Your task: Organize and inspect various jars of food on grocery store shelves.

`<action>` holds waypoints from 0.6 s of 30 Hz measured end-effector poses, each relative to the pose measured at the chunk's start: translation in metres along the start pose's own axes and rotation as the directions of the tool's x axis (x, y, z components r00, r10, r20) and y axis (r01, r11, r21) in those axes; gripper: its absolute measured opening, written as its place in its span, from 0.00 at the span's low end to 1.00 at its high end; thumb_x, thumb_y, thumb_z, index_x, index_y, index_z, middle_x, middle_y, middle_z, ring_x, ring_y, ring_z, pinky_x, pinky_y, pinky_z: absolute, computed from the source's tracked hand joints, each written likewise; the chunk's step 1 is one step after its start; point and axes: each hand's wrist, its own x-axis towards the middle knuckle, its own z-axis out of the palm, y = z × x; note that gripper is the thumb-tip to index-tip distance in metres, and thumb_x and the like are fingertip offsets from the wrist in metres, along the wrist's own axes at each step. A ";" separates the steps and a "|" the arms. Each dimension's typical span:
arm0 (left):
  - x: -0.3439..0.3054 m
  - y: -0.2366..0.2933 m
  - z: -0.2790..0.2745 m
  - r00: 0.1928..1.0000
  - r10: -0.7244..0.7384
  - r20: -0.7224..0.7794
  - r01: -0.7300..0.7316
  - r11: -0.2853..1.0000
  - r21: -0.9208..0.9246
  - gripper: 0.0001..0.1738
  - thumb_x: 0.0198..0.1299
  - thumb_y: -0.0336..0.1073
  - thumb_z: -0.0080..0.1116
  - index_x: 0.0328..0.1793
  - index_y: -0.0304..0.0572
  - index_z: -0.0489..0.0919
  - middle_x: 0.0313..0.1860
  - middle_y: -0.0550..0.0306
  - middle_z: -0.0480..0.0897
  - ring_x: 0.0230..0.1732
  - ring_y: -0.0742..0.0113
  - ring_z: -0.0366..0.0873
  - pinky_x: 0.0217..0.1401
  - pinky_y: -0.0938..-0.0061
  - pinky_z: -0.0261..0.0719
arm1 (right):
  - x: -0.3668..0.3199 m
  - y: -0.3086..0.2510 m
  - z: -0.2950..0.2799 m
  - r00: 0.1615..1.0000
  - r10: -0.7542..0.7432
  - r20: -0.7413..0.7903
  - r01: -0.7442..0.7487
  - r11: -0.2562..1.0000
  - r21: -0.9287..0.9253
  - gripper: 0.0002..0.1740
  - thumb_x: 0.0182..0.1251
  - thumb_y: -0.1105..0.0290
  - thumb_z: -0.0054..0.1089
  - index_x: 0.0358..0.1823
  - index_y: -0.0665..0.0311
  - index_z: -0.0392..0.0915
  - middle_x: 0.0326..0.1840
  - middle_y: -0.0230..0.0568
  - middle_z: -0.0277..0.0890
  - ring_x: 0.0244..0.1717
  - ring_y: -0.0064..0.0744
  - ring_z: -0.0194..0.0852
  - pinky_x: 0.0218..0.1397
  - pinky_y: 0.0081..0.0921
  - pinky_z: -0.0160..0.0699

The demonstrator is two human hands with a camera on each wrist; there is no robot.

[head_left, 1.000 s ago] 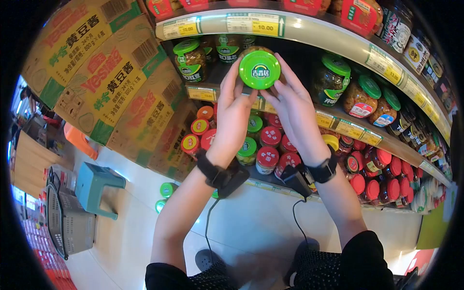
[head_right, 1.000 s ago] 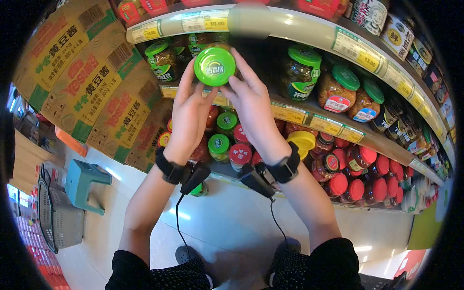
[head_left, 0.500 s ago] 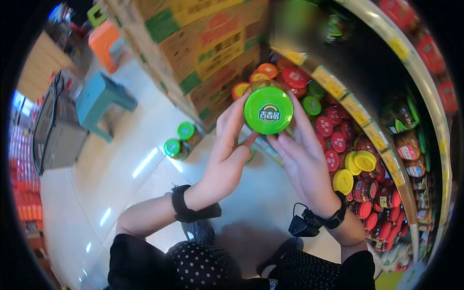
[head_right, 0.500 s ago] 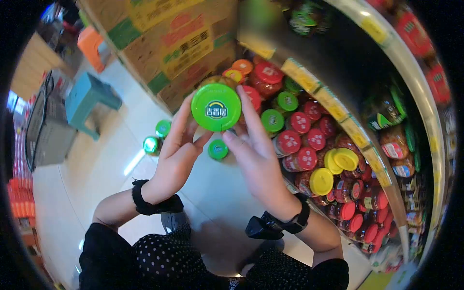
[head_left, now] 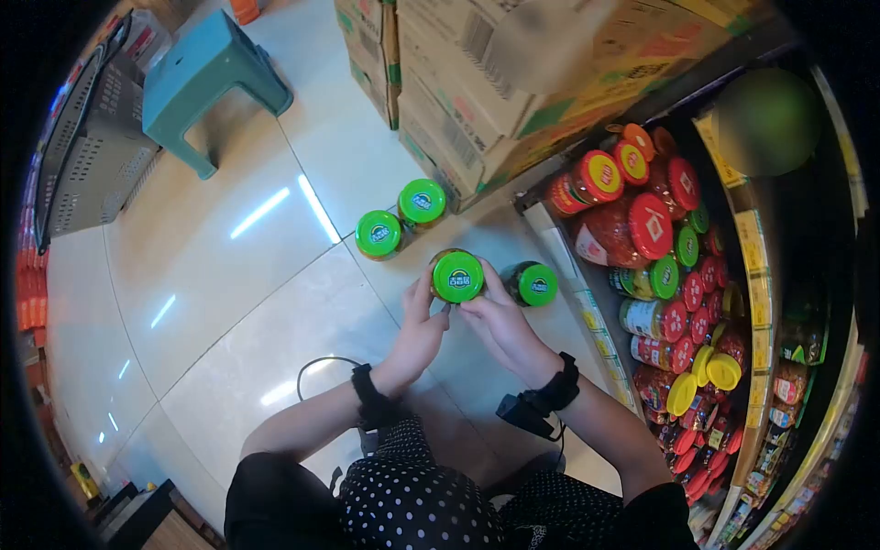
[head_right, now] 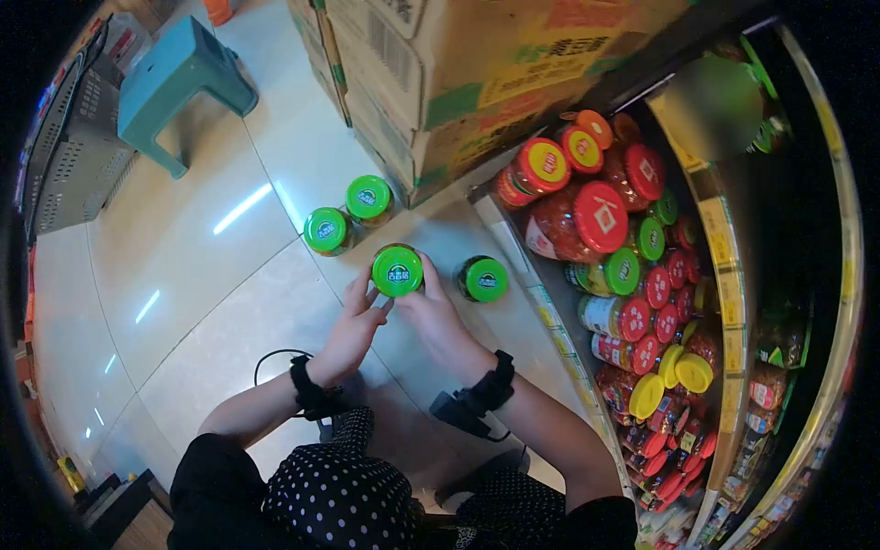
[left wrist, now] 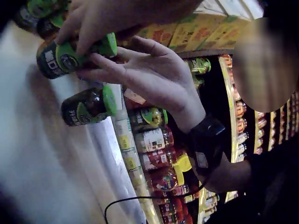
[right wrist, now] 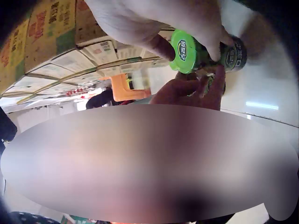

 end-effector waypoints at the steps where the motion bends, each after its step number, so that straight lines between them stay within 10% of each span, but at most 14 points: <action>1: 0.005 -0.006 -0.003 0.999 -0.014 -0.036 0.015 1.000 0.023 0.47 0.52 0.15 0.39 0.81 0.48 0.44 0.79 0.53 0.45 0.80 0.52 0.44 0.72 0.66 0.63 | 0.010 0.004 0.000 1.000 0.003 0.012 -0.002 1.000 -0.023 0.42 0.63 0.81 0.47 0.77 0.57 0.41 0.67 0.40 0.59 0.66 0.30 0.61 0.68 0.29 0.62; 18: 0.038 -0.013 -0.019 0.998 -0.011 -0.059 0.002 0.988 -0.154 0.49 0.50 0.17 0.41 0.81 0.53 0.45 0.80 0.57 0.47 0.79 0.56 0.47 0.69 0.68 0.65 | 0.063 0.001 0.003 0.980 0.104 -0.171 -0.159 0.924 -0.348 0.46 0.65 0.71 0.52 0.78 0.67 0.34 0.73 0.50 0.54 0.72 0.36 0.53 0.72 0.30 0.54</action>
